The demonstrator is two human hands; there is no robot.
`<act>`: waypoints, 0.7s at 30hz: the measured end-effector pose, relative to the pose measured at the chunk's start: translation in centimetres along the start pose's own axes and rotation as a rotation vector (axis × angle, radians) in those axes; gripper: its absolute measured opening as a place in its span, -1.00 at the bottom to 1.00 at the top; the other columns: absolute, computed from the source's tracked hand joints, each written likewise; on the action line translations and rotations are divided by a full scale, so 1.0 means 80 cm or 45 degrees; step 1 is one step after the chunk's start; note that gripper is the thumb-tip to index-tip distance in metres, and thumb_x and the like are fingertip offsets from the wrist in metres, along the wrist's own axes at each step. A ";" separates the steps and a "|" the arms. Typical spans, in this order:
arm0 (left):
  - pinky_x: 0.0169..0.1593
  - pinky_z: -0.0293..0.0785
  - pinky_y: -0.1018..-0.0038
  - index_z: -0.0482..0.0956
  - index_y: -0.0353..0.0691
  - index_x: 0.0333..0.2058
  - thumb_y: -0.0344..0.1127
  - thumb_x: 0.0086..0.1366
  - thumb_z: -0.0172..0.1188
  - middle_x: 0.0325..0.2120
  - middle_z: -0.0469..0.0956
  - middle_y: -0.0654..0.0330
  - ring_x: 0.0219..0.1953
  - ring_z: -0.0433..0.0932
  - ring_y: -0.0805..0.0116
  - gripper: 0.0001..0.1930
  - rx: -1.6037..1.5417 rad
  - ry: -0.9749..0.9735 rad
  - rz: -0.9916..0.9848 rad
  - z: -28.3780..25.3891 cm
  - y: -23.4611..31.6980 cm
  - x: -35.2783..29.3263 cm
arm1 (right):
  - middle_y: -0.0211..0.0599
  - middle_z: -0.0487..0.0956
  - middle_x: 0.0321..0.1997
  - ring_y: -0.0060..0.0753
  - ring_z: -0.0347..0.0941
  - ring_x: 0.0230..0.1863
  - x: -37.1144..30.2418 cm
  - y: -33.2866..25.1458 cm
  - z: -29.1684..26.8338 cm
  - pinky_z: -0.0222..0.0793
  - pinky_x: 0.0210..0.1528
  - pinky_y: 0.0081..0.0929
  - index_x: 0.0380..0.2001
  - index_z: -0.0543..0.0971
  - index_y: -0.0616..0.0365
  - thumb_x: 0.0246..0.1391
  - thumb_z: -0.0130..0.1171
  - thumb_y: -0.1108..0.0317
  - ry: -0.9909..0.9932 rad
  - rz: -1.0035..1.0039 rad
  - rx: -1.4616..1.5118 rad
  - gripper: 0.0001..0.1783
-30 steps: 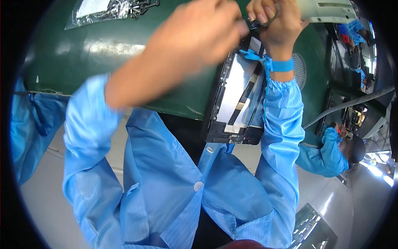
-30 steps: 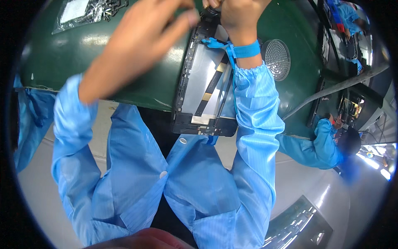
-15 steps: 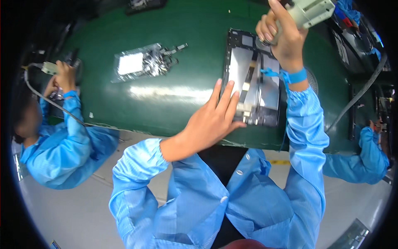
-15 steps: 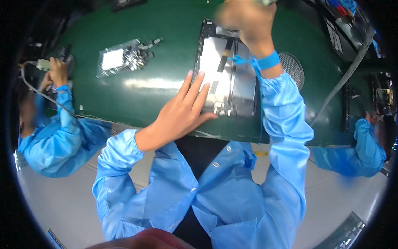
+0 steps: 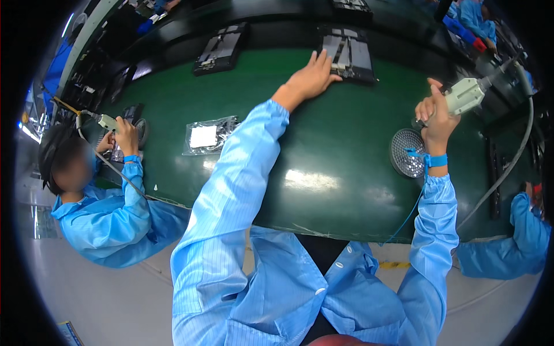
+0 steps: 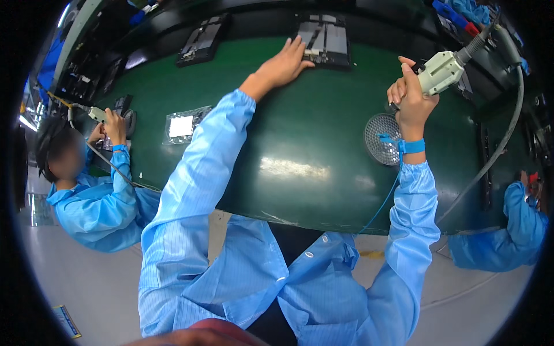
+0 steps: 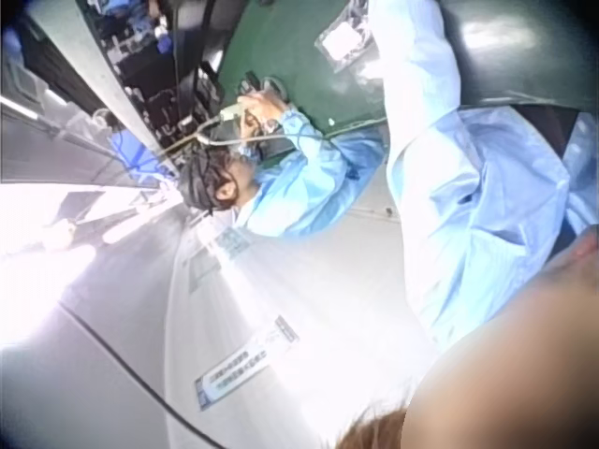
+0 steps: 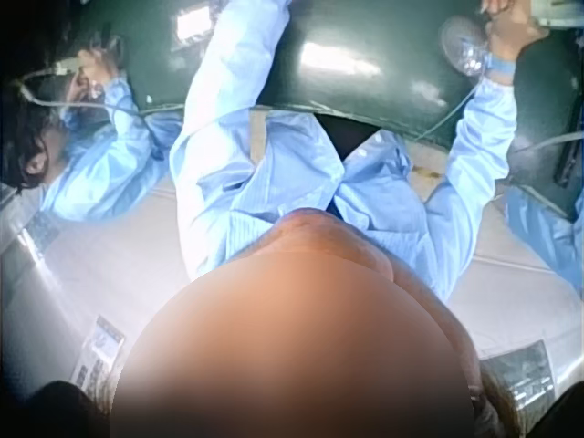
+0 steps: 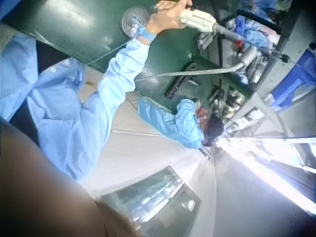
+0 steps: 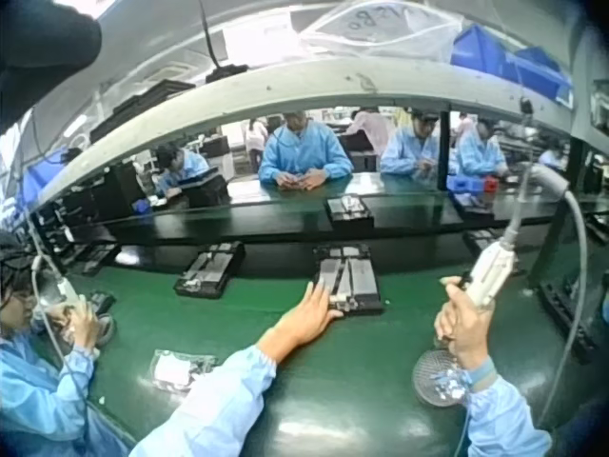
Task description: Assemble internal components and screw together a tablet or flat electronic device.
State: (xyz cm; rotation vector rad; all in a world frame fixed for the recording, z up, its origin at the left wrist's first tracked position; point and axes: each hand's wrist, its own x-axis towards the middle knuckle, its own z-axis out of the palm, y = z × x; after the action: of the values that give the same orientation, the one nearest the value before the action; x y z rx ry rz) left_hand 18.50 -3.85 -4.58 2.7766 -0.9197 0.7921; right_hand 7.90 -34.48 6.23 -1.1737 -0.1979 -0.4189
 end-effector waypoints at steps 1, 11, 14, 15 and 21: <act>0.38 0.21 0.02 0.27 -0.58 0.21 0.17 0.45 -0.03 0.28 0.22 -0.41 0.30 0.24 -0.46 -0.22 0.028 -0.017 0.019 0.006 -0.015 0.009 | -0.51 0.31 -0.73 -0.61 0.19 -0.78 0.005 0.001 -0.005 0.15 -0.67 -0.54 -0.14 0.62 0.35 0.25 0.16 0.46 -0.021 -0.026 -0.008 -0.81; 0.31 0.30 0.05 0.47 -0.17 0.21 -0.07 0.34 0.28 0.26 0.35 -0.15 0.32 0.28 -0.26 -0.46 -0.218 0.246 -0.115 -0.044 0.094 -0.031 | -0.47 0.24 -0.72 -0.54 0.19 -0.76 -0.012 0.009 -0.083 0.19 -0.65 -0.45 -0.18 0.58 0.40 0.23 0.13 0.44 0.009 0.017 -0.041 -0.80; 0.23 0.41 0.15 0.62 -0.17 0.02 -0.22 0.28 0.32 0.15 0.46 -0.04 0.15 0.48 -0.08 -0.64 -0.328 0.200 -0.151 -0.095 0.144 -0.088 | -0.45 0.23 -0.72 -0.52 0.18 -0.76 -0.017 0.001 -0.078 0.19 -0.65 -0.44 -0.20 0.56 0.36 0.22 0.14 0.43 -0.046 -0.015 -0.091 -0.81; 0.19 0.44 0.18 0.65 -0.18 -0.03 -0.25 0.26 0.33 0.12 0.49 -0.02 0.10 0.52 -0.04 -0.69 -0.265 0.159 -0.125 -0.105 0.152 -0.103 | -0.44 0.23 -0.72 -0.52 0.18 -0.76 -0.020 0.002 -0.078 0.19 -0.65 -0.43 -0.20 0.55 0.35 0.22 0.14 0.42 -0.061 -0.028 -0.089 -0.82; 0.02 0.51 0.25 0.68 -0.22 -0.15 -0.34 0.24 0.33 0.04 0.54 0.08 -0.04 0.59 0.11 -0.78 -0.433 0.182 -0.198 -0.110 0.163 -0.111 | -0.45 0.21 -0.73 -0.53 0.18 -0.78 -0.020 0.004 -0.099 0.19 -0.67 -0.43 -0.25 0.53 0.30 0.23 0.09 0.42 -0.102 0.035 -0.152 -0.86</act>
State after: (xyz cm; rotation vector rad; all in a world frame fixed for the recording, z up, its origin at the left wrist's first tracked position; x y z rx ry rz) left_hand 0.95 -7.49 -2.35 2.4280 -0.7254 0.7217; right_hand 6.05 -41.33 2.40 -1.3100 -0.2283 -0.3634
